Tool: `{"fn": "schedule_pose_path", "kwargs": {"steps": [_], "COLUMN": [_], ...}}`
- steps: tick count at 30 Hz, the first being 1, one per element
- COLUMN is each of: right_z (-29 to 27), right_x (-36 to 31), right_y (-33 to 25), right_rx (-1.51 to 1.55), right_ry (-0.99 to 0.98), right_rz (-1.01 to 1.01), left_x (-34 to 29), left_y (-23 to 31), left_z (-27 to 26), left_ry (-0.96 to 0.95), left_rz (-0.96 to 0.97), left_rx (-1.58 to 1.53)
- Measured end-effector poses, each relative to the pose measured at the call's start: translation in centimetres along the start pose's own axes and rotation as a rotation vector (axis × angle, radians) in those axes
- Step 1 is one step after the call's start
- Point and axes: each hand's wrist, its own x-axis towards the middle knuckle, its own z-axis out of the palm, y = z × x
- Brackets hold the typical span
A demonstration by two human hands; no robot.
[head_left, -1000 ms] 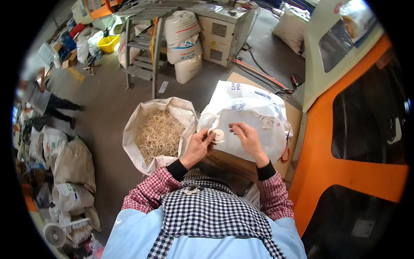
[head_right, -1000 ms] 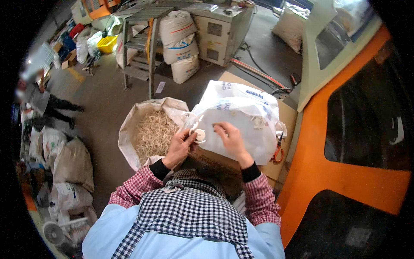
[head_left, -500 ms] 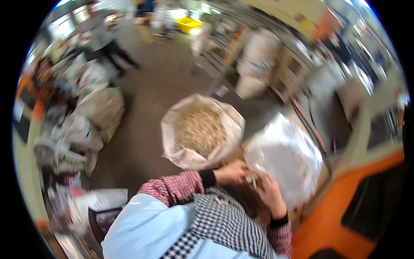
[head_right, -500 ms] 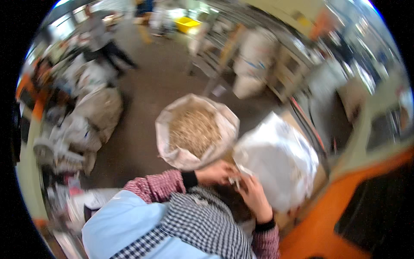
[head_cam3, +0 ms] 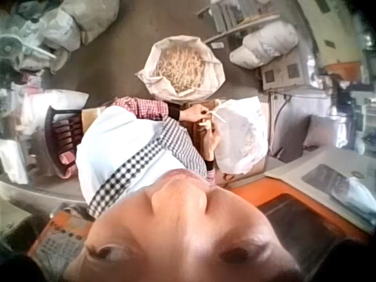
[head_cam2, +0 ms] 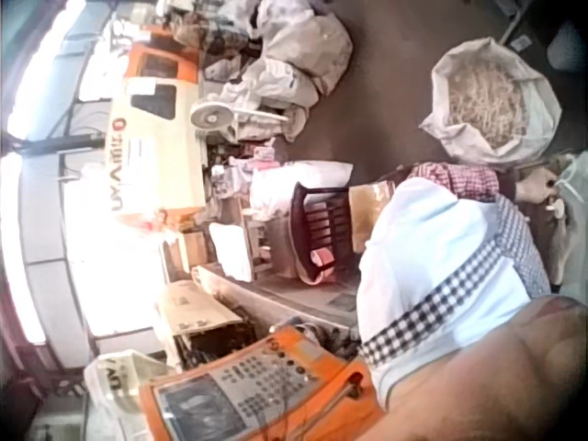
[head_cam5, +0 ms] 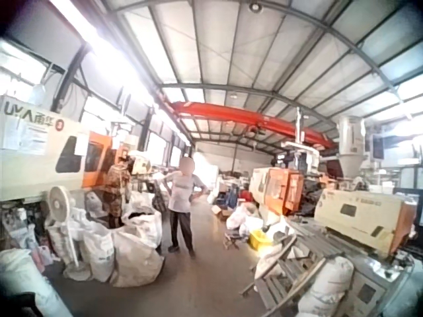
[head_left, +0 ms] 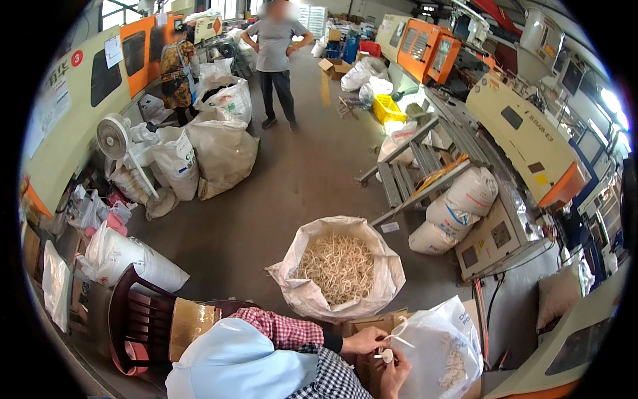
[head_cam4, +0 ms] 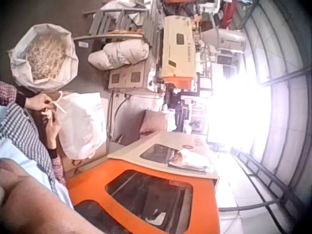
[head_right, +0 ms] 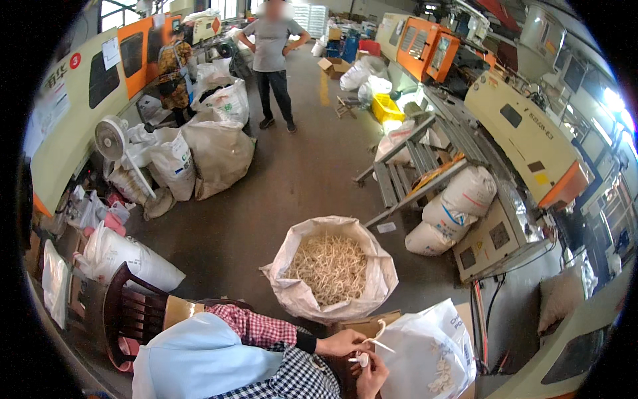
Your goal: The person repeatedly opens an injection molding machine, removes small white plastic components, and places them into a bag. They also manually snap together small white plastic pieces and place the assembled units into a bag.
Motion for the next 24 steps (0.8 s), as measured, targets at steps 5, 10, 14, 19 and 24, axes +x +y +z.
{"fn": "schedule_pose_path", "kwargs": {"steps": [5,10,14,19,24], "right_z": [0.9,-0.2,0.3,-0.4,-1.1], "right_x": [-0.3,0.0,0.4,0.9,0.3], "right_y": [-2.3,-2.1,-0.6,-1.2,4.3], "right_rx": [-0.392,-0.496,-0.434,-0.481,-0.316], "right_ry": [-0.024,-0.148,-0.023,-0.150,-0.161], "right_rz": [-0.453,-0.516,-0.432,-0.147,-0.212], "left_x": [-0.4,-0.1,0.0,-0.6,0.3], "left_y": [0.0,-0.7,-0.3,2.5,2.0], "left_z": [-1.2,-2.3,-2.2,-2.2,-3.7], "left_ry": [-0.157,-0.272,-0.272,0.046,-0.160], "left_rz": [-0.270,-0.430,-0.372,0.072,1.025], "left_rx": [-0.448,-0.484,-0.496,-0.100,0.864]}}
